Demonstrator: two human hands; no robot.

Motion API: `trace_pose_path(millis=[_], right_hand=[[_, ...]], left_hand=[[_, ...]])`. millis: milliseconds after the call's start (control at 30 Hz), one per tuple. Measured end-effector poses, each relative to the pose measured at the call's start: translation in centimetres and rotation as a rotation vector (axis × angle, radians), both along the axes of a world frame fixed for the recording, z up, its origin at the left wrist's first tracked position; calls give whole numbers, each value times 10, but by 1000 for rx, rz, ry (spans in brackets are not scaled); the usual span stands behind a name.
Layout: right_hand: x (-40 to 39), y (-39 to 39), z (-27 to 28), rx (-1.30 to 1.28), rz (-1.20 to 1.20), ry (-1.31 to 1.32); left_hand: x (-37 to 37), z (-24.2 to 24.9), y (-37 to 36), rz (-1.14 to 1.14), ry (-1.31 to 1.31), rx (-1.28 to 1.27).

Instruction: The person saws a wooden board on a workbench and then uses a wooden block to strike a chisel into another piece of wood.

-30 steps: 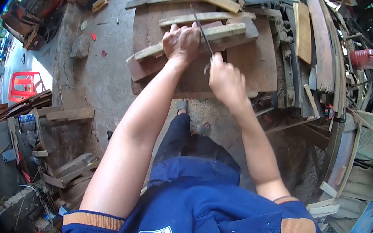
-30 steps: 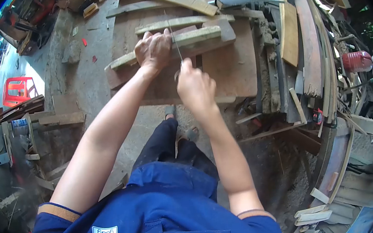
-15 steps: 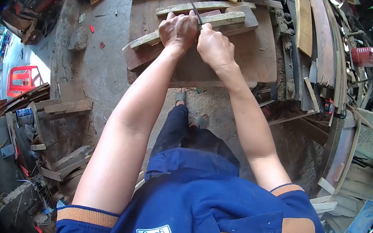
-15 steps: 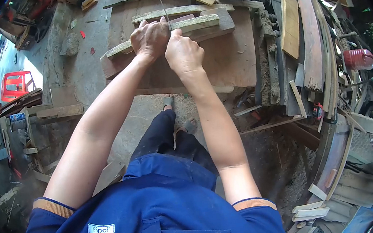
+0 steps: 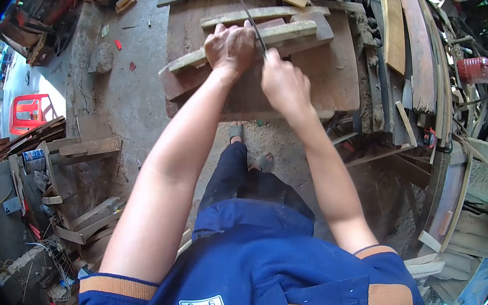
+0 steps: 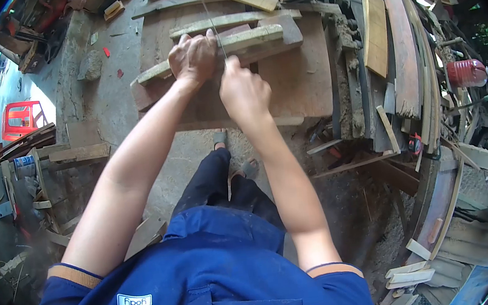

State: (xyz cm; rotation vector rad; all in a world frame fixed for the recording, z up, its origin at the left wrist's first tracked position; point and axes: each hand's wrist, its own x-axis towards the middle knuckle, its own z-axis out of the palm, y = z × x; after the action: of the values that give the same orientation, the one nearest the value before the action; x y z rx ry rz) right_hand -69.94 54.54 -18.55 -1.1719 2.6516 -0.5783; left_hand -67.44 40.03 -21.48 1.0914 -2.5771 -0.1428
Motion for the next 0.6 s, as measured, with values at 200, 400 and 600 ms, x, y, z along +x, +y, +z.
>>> trace_pose_path(millis=[200,400,600], right_hand=[[-11,-22,-4,-2,6,2],[5,5,4,9,0,17],[-20,-35,-5,17,-10,-35]], left_hand=[[1,0,0,-13,28,7],[-2,-2,-2,-17,29,-39],[1,4,3,-23,5,-18]])
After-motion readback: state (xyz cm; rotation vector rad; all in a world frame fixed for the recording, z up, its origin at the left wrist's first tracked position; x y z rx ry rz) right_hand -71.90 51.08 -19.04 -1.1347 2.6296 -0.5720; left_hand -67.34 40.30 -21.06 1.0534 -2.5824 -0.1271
